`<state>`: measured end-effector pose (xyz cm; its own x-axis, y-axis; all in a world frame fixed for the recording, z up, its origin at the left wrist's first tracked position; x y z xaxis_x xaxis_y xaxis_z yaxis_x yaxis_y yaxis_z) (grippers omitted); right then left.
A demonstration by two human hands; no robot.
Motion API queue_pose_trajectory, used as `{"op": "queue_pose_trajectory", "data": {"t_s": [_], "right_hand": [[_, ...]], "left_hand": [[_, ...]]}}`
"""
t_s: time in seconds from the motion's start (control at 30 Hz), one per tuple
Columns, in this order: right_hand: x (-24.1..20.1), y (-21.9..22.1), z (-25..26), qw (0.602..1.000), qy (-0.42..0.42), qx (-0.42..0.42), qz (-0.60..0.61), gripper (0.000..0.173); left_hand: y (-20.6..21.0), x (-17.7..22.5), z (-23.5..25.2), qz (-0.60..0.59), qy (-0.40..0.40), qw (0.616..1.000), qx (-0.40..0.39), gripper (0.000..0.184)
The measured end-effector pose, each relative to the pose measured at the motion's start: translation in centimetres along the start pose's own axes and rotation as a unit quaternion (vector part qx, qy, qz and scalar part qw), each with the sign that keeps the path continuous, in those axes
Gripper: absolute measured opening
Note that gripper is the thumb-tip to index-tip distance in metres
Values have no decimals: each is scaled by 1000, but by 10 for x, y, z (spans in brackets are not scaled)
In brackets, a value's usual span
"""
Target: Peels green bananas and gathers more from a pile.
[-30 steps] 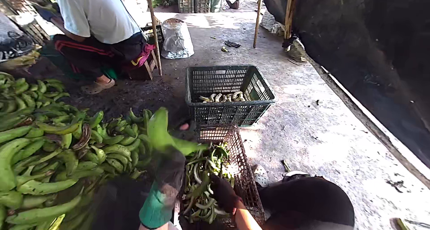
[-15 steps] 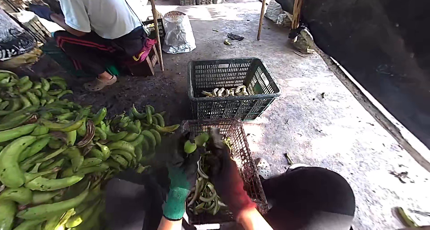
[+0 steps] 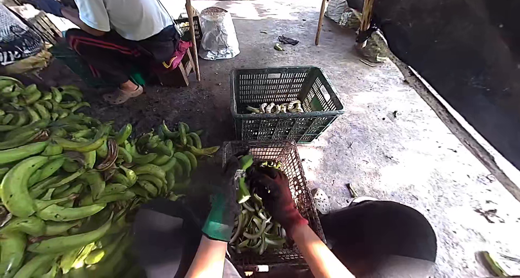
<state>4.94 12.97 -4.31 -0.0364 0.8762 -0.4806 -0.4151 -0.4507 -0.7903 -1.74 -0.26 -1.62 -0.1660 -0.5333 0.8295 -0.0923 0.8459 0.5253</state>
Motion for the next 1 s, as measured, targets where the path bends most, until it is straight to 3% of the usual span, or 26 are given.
{"op": "queue_pose_trajectory", "data": {"t_s": [0.07, 0.1, 0.2, 0.37, 0.47, 0.53, 0.6, 0.7, 0.83, 0.9, 1.0], "right_hand": [[7, 14, 13, 991, 31, 107, -80, 25], [8, 17, 19, 986, 63, 117, -96, 28], [9, 18, 18, 990, 114, 55, -55, 39], [30, 6, 21, 980, 190, -22, -45, 41], [58, -4, 29, 962, 265, -10, 62, 40], [52, -8, 14, 953, 233, -81, 176, 41], [27, -4, -17, 951, 168, -146, 215, 34], [12, -2, -19, 989, 92, -110, 29, 26], [17, -17, 27, 982, 134, 9, -133, 33], [27, -18, 30, 976, 207, 4, -72, 37], [22, -6, -1, 980, 187, -72, 11, 35]], "left_hand": [[7, 3, -7, 49, -8, 998, 29, 25], [8, 4, -9, 66, -7, 997, 32, 27], [-4, -2, 1, 53, -6, 998, -34, 30], [-7, -12, 0, 27, -99, 991, -88, 27], [-16, -21, 1, -1, -87, 989, -120, 30], [-19, -22, 9, -16, -47, 993, -105, 32], [-15, -20, 17, -19, -6, 995, -97, 30], [0, -16, 14, -46, -39, 993, -105, 24], [-7, -25, -1, 81, -101, 987, -93, 34], [-2, -21, -8, 96, -97, 985, -104, 32], [0, -31, 8, 43, -17, 997, -68, 26]]}}
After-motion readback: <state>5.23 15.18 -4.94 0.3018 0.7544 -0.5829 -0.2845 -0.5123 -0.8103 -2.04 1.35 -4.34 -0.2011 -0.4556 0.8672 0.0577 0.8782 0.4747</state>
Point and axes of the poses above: each hand's wrist, its own z-axis towards the middle knuckle, its own y-axis out of the palm, x = y × z, the point moved 2 cm from there along z, towards the middle knuckle, and after that the axes turned 15 degrees about -z, right-handed, at the moved point
